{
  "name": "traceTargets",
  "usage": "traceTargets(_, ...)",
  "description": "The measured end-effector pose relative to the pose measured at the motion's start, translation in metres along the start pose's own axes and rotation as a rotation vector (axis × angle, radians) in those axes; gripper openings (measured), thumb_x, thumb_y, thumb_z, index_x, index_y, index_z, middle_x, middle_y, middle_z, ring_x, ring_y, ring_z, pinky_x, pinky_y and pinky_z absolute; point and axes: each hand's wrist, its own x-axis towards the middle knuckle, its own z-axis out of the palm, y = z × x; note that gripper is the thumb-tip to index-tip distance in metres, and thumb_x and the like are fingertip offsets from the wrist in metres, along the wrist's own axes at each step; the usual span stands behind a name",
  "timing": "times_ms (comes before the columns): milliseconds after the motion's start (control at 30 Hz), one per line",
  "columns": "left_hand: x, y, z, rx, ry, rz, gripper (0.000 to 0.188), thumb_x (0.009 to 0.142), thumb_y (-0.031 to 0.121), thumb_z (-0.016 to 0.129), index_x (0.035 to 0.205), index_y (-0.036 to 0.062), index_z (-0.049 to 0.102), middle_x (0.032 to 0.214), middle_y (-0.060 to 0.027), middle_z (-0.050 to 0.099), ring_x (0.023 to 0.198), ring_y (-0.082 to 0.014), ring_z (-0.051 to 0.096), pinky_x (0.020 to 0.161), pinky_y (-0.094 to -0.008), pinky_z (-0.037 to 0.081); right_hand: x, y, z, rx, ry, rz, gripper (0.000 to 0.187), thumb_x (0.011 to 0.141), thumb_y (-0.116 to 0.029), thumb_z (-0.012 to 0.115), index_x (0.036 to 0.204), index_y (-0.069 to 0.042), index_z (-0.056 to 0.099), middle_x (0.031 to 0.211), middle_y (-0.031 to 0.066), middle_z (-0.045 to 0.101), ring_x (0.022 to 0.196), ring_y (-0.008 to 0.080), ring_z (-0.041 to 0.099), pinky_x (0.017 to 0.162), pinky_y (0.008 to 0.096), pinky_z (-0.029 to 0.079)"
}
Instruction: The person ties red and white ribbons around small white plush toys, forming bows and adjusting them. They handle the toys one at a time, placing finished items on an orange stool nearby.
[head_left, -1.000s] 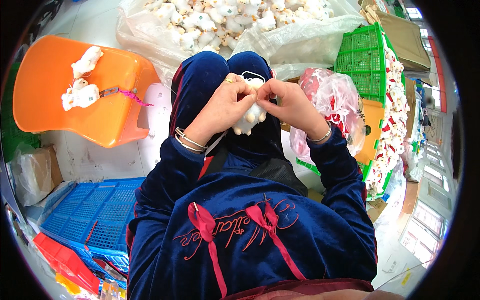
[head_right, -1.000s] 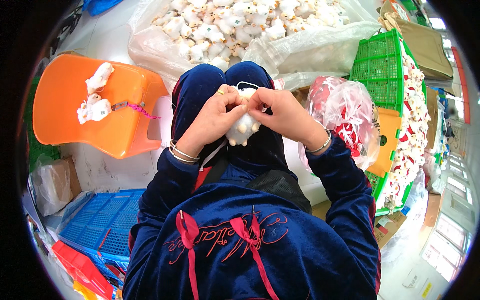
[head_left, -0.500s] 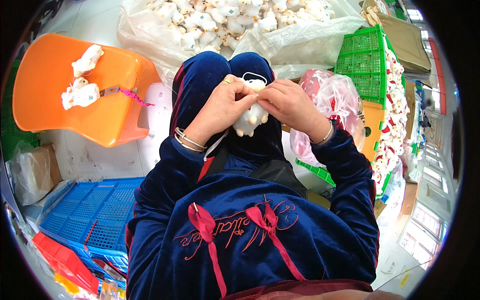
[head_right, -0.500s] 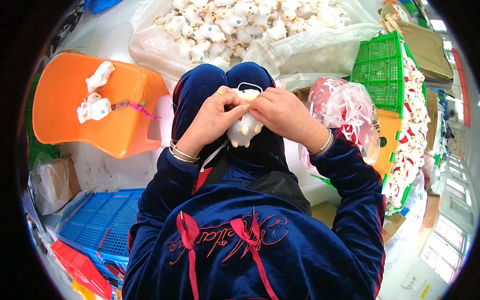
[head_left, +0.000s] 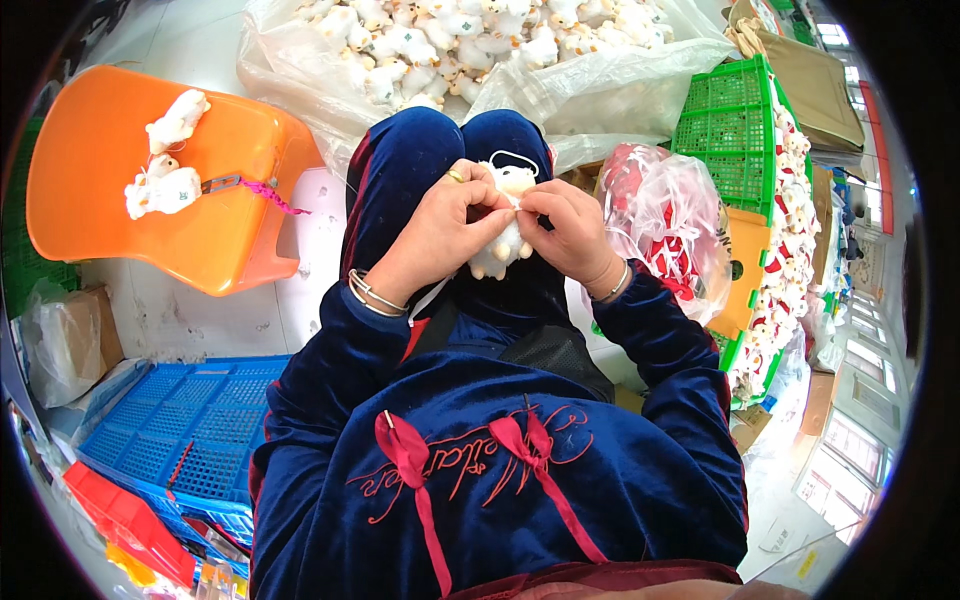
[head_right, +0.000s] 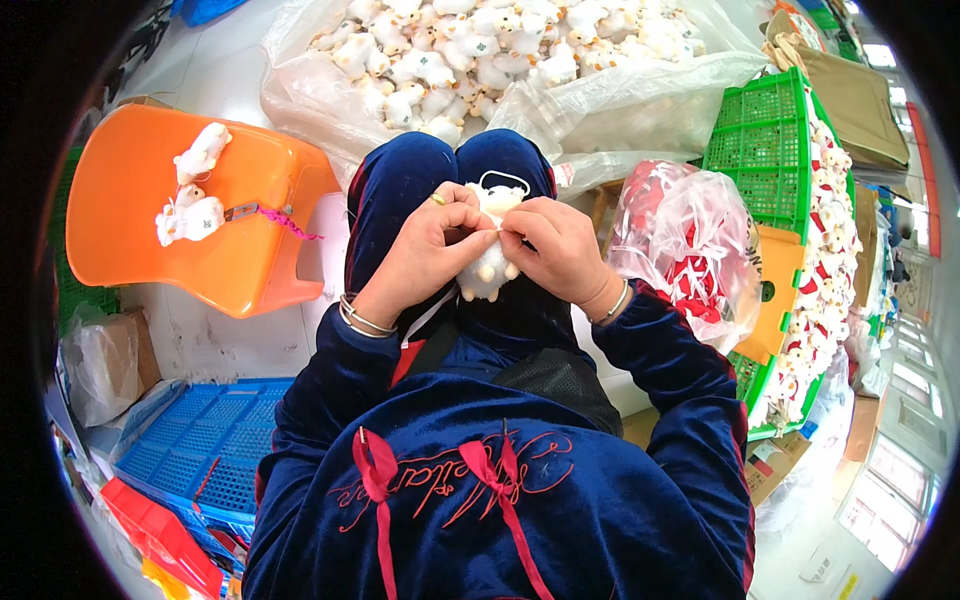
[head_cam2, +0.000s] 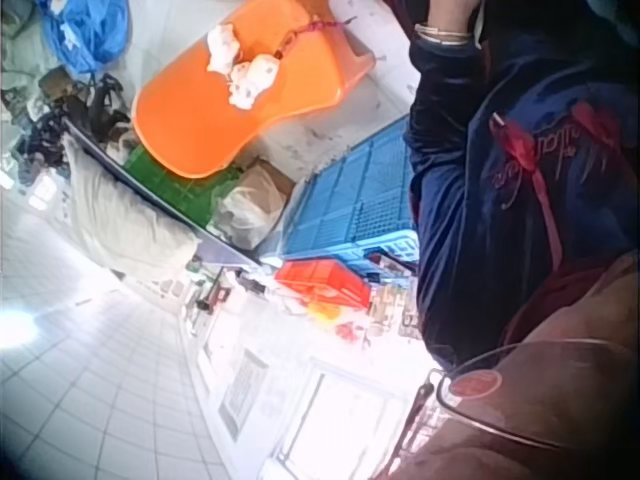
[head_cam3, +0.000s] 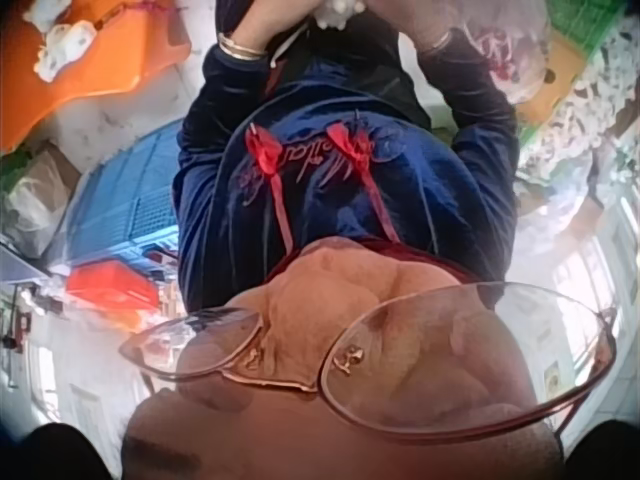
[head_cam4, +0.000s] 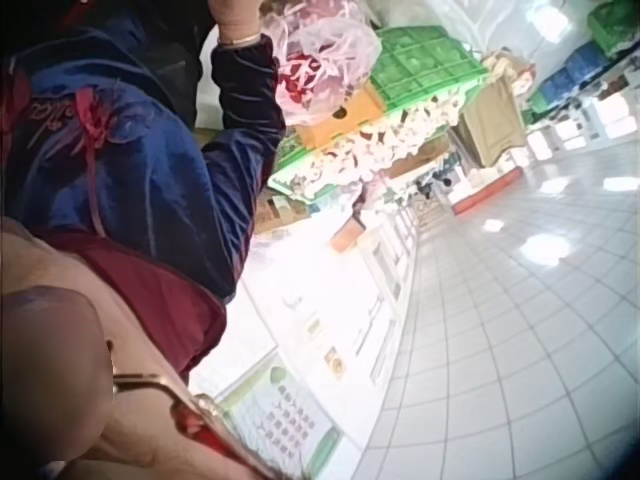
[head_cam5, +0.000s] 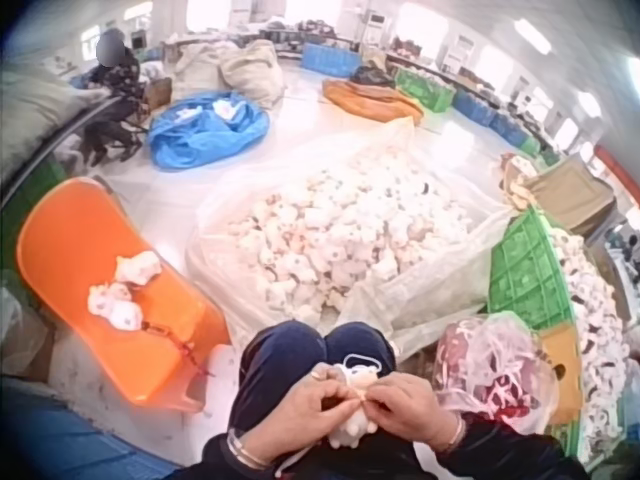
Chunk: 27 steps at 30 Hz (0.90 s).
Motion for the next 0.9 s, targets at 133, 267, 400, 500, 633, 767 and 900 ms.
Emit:
traceTargets(133,0.0,0.003,-0.003,-0.002,-0.01,-0.015,0.011,0.092,0.007,0.074,0.098,-0.0021,0.073,0.101,-0.0053,0.057,0.096,-0.0138,0.057,0.081,-0.0257,0.049,-0.005,0.007,0.003,0.026,0.025,-0.043,0.025,0.078,-0.001,0.079,0.099,-0.003,0.066,0.092,0.0136,0.07,0.076,0.0315,0.069,0.065,0.0382,0.056)
traceTargets(267,0.0,0.011,-0.002,-0.026,0.021,-0.073,0.011,0.092,0.005,0.072,0.101,-0.0019,0.073,0.099,-0.0063,0.063,0.091,-0.0138,0.063,0.078,-0.0265,0.052,-0.007,0.009,0.001,0.051,0.014,-0.061,0.024,0.08,-0.001,0.079,0.101,-0.003,0.067,0.094,0.0137,0.071,0.077,0.0311,0.069,0.065,0.0377,0.056)
traceTargets(400,0.002,0.02,-0.008,0.117,-0.011,-0.028,0.013,0.092,0.005,0.072,0.104,0.0013,0.074,0.098,-0.0082,0.066,0.085,-0.0187,0.069,0.077,-0.0299,0.055,-0.007,0.009,0.003,0.078,0.021,-0.069,0.023,0.081,-0.001,0.078,0.101,-0.003,0.067,0.095,0.013,0.071,0.077,0.0302,0.069,0.066,0.0369,0.056)
traceTargets(500,0.004,0.019,-0.011,0.3,-0.005,0.148,0.015,0.09,0.006,0.073,0.105,0.0044,0.075,0.097,-0.0097,0.068,0.083,-0.0236,0.07,0.076,-0.0317,0.056,-0.009,0.011,0.005,0.085,0.026,-0.068,0.023,0.081,-0.001,0.078,0.101,-0.003,0.068,0.096,0.0126,0.072,0.077,0.0296,0.069,0.066,0.0363,0.057)
traceTargets(633,0.009,0.02,-0.018,0.452,-0.105,0.241,0.017,0.089,0.01,0.074,0.105,0.0063,0.075,0.099,-0.0106,0.07,0.084,-0.0287,0.07,0.076,-0.034,0.057,-0.006,0.012,0.002,0.067,0.008,-0.075,0.023,0.081,-0.001,0.078,0.101,-0.003,0.068,0.096,0.0123,0.072,0.079,0.0294,0.071,0.067,0.0365,0.058)
traceTargets(767,0.017,0.023,-0.022,0.522,-0.171,0.305,0.014,0.09,0.011,0.073,0.102,0.0057,0.073,0.098,-0.0103,0.07,0.084,-0.0304,0.071,0.075,-0.0364,0.057,-0.003,0.012,0.0,0.065,-0.009,-0.08,0.021,0.082,0.001,0.078,0.1,-0.003,0.067,0.095,0.0138,0.072,0.079,0.0302,0.071,0.067,0.0362,0.058)
traceTargets(900,0.019,0.022,-0.02,0.559,-0.179,0.321,0.013,0.09,0.011,0.072,0.102,0.004,0.07,0.095,-0.0107,0.069,0.081,-0.0309,0.07,0.072,-0.0367,0.057,-0.004,0.013,-0.001,0.07,-0.023,-0.064,0.021,0.082,-0.002,0.077,0.1,-0.003,0.067,0.095,0.0133,0.071,0.08,0.0309,0.071,0.068,0.0372,0.058)
